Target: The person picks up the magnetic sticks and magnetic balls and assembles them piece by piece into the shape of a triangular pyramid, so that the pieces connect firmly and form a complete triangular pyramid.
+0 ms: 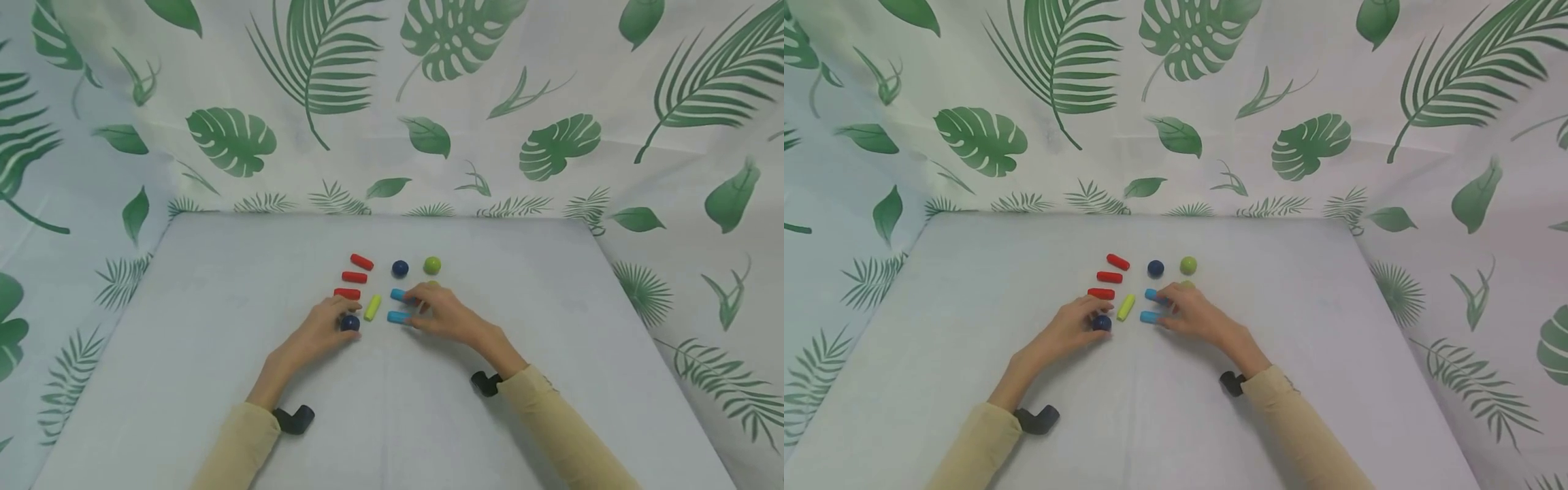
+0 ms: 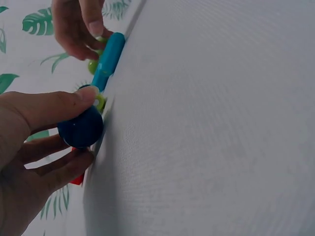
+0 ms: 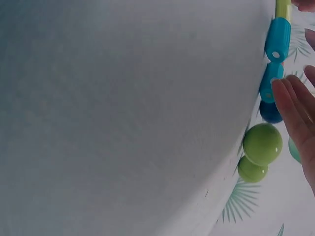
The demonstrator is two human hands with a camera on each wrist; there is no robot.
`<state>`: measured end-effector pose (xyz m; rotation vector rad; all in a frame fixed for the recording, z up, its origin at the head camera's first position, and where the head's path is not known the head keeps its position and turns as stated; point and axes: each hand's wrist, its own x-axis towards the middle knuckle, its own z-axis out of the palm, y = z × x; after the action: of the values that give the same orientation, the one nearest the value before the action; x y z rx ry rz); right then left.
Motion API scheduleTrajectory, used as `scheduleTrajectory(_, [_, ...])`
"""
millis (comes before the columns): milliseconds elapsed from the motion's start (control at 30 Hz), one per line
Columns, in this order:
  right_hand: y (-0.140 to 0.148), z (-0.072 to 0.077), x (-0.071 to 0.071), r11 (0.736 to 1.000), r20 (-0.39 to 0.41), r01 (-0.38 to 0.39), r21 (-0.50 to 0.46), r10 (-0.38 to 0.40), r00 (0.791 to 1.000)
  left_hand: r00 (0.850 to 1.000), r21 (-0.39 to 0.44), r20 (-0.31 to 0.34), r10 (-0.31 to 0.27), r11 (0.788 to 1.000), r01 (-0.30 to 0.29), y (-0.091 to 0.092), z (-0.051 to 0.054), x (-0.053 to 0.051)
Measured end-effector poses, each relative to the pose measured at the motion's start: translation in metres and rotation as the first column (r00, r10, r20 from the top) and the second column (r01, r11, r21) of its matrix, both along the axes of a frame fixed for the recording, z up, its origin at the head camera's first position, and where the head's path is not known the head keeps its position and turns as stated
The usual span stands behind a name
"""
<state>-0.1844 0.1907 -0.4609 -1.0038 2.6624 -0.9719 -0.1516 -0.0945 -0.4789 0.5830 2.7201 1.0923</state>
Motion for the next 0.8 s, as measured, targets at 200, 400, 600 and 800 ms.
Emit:
scheduleTrajectory(200, [-0.008,0.0,0.0,0.996,0.011,-0.016,0.092,0.015,1.0,1.0,-0.016,-0.014,0.004,1.0,-0.004,0.001,-0.001,-0.001])
scheduleTrajectory(400, [-0.017,-0.001,-0.001,0.984,0.015,-0.025,0.178,0.023,1.0,1.0,-0.006,-0.022,0.013,1.0,-0.013,0.001,-0.001,-0.001])
scheduleTrajectory(600, [-0.024,-0.002,0.002,0.977,-0.052,-0.061,0.206,0.073,0.996,1.0,0.009,-0.021,0.005,1.0,-0.005,-0.001,-0.003,0.001])
scheduleTrajectory(800, [-0.031,0.003,0.004,0.979,-0.07,-0.094,0.182,0.108,0.992,1.0,0.018,-0.026,-0.001,1.0,0.002,-0.003,-0.004,0.0])
